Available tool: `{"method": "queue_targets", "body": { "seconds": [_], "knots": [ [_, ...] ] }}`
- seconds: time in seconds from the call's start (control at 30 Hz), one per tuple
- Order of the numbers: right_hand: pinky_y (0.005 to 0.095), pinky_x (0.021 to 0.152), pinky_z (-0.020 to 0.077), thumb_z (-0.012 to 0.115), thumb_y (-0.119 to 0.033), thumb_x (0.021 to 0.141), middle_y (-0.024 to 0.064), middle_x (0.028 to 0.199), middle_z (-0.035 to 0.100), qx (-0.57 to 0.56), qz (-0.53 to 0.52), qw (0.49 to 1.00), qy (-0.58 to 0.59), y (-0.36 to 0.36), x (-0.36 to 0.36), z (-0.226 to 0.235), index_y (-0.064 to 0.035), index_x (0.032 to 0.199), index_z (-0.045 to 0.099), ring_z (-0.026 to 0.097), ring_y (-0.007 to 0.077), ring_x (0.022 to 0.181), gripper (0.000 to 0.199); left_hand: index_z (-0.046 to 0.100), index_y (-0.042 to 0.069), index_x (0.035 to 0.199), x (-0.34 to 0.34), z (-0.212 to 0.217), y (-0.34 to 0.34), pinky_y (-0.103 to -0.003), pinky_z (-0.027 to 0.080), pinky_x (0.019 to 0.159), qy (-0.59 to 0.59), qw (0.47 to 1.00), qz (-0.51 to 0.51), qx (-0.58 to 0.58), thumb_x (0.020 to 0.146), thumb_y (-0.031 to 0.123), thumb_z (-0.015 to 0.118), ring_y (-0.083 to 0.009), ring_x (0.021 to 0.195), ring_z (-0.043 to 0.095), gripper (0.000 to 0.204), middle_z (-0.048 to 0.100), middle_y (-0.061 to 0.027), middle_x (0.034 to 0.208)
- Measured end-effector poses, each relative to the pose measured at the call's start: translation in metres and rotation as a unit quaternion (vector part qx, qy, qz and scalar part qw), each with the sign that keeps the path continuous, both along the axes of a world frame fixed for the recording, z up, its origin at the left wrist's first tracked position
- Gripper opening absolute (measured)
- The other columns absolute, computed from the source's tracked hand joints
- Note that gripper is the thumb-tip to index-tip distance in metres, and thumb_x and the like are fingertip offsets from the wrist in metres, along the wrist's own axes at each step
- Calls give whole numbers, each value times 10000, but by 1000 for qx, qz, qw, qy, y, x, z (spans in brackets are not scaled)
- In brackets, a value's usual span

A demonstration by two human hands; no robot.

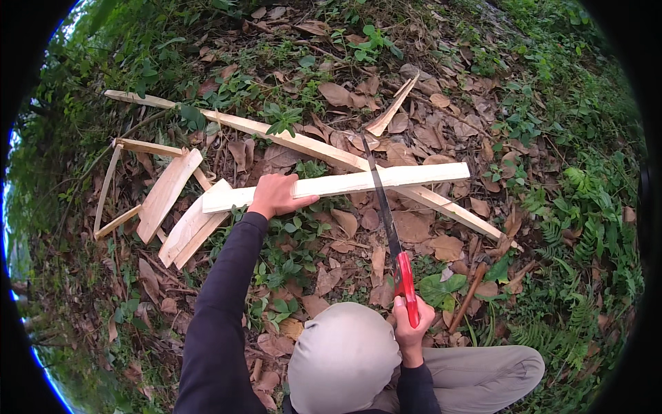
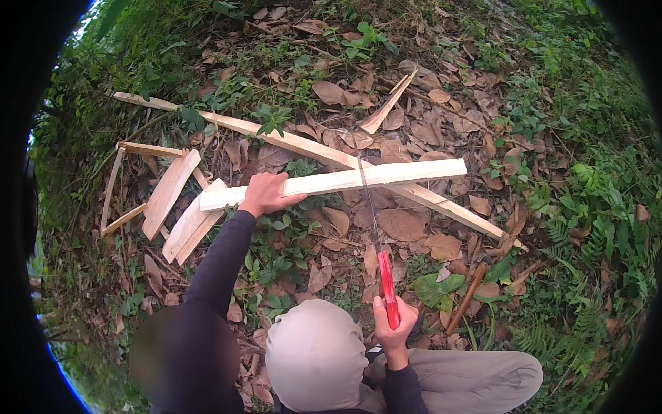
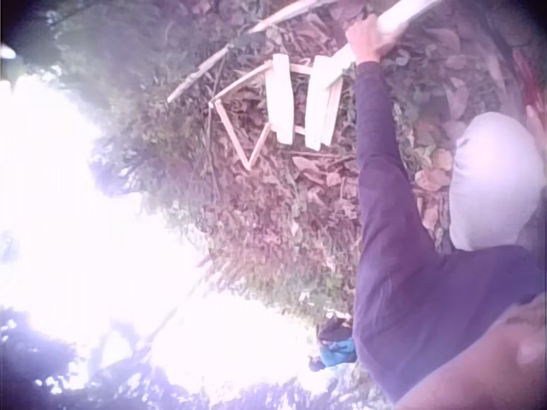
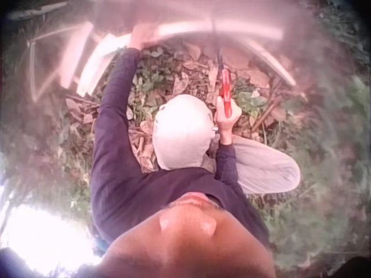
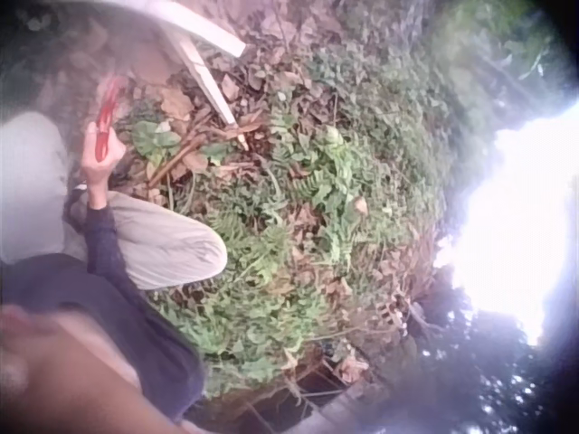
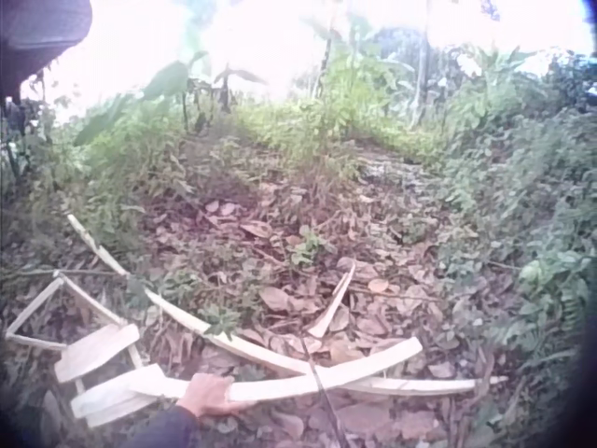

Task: The person sits on the forest floor and uses a red hand saw to cut a long piece of light-colored wood. They hold the wood steady with their left hand while sawing with their right hand, eventually cutting the piece into smaller segments.

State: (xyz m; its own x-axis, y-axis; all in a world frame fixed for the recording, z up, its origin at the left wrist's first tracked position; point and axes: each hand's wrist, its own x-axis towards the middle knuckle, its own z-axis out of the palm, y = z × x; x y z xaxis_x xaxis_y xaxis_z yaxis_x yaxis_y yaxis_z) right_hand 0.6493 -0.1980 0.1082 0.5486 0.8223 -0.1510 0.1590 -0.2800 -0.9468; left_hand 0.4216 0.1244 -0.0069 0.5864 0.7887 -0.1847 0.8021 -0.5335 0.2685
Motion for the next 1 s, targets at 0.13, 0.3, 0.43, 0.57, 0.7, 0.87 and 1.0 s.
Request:
{"method": "queue_targets", "body": {
  "seconds": [0.13, 0.3, 0.43, 0.57, 0.7, 0.87, 1.0],
  "knots": [
    [271, 474, 313, 675, -65, 880, -11, 551, 446, -1, 32, 999, -17, 9, -10, -10, -3, 730, 593, 413, 63, 493, 182, 707, 27, 750, -3, -4, 8, -476, 524, 678, 26, 1000, 3, -1, 800, 813, 524, -381, 716, 677, 809, 687, -189, 727],
    [279, 473, 322, 685, -93, 893, -7, 541, 440, -32, 27, 998, 44, 2, -27, -35, -6, 719, 577, 410, 69, 484, 222, 693, 23, 711, 3, -2, 5, -461, 531, 665, 0, 999, -5, 33, 755, 821, 586, -368, 683, 676, 806, 677, -180, 689],
    [288, 466, 327, 685, -106, 904, 2, 529, 438, -26, 63, 998, 11, 7, -33, -28, -13, 698, 558, 403, 67, 478, 259, 685, 25, 701, -1, -3, 3, -447, 534, 657, -28, 998, 1, 48, 740, 804, 633, -361, 663, 673, 782, 667, -179, 666],
    [293, 457, 316, 685, -99, 902, 5, 524, 429, -6, 36, 999, 9, 10, -31, -23, -16, 689, 548, 390, 68, 467, 267, 676, 20, 702, 20, 3, 4, -469, 531, 665, -51, 998, 5, 37, 737, 804, 639, -373, 671, 673, 786, 666, -179, 669],
    [293, 453, 309, 685, -85, 898, 4, 520, 427, -11, 48, 998, -37, 14, -25, -19, -17, 685, 543, 393, 62, 464, 265, 711, 10, 767, 27, -4, 2, -465, 541, 684, -23, 999, 2, 31, 744, 822, 607, -373, 696, 684, 819, 684, -187, 701],
    [302, 454, 316, 674, -67, 898, 13, 520, 425, -11, 35, 999, -30, 9, -24, -17, -11, 703, 556, 396, 82, 450, 235, 726, 17, 783, 28, -8, 4, -463, 545, 687, -9, 1000, -1, 26, 752, 816, 602, -371, 701, 687, 809, 688, -184, 701],
    [301, 445, 314, 679, -64, 890, 17, 511, 405, 8, 20, 999, -36, 15, -25, -28, 5, 720, 568, 400, 80, 438, 215, 740, 28, 782, 32, -7, 7, -454, 552, 687, 7, 1000, -10, 7, 741, 855, 569, -348, 709, 699, 845, 696, -168, 702]
  ]
}}
